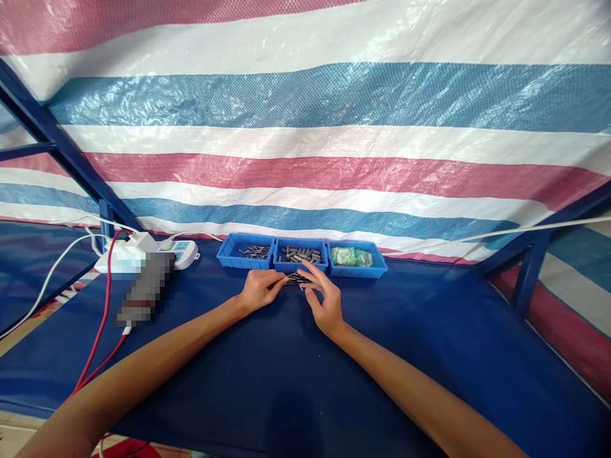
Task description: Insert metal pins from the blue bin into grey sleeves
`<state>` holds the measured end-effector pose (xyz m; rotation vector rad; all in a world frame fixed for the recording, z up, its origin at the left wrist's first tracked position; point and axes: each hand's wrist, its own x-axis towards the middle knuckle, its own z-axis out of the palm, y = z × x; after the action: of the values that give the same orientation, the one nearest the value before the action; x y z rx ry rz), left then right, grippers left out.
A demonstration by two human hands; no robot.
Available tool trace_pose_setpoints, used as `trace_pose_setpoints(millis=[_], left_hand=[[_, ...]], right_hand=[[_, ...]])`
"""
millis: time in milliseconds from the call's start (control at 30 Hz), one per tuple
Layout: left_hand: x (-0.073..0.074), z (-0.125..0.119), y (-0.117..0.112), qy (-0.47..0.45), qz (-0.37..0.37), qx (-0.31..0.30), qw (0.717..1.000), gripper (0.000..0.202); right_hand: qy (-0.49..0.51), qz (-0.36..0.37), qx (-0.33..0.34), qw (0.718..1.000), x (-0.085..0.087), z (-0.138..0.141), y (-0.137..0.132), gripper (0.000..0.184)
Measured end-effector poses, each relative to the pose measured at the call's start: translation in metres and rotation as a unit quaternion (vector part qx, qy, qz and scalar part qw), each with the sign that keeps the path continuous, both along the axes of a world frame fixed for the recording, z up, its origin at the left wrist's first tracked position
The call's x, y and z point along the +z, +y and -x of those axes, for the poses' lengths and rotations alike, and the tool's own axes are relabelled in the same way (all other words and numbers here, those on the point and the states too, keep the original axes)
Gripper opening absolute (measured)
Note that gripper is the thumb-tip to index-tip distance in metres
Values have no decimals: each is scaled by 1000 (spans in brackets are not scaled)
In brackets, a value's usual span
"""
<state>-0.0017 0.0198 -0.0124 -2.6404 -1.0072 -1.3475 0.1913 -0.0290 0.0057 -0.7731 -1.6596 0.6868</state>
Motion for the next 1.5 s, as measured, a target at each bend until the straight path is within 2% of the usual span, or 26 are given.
trace_pose_setpoints(millis=[100, 267, 567, 667, 800, 900, 1267, 1500], left_hand=[[-1, 0, 0, -4, -2, 4, 1000, 15], [-1, 0, -1, 37, -18, -40, 998, 17], [0, 0, 0, -25, -2, 13, 1000, 14], [0, 0, 0, 1, -3, -16, 1000, 14], [1, 0, -2, 67, -18, -60, 996, 15], [2, -1, -3, 66, -18, -56, 996, 14], [1, -1, -1, 19, -3, -14, 1000, 17], [2, -2, -2, 54, -14, -57, 997, 16]], right_hand=[[8, -17, -9, 1000, 0, 0, 0, 46], [5, 1, 18, 1000, 1, 1, 0, 49], [5, 13, 18, 1000, 2, 0, 0, 48], [17, -8, 11, 1000, 0, 0, 1, 49], [29, -10, 44, 999, -2, 1, 1, 51], [26, -6, 58, 998, -3, 1, 1, 52], [28, -5, 42, 999, -2, 2, 1, 50], [11, 2, 57, 998, -4, 2, 1, 54]])
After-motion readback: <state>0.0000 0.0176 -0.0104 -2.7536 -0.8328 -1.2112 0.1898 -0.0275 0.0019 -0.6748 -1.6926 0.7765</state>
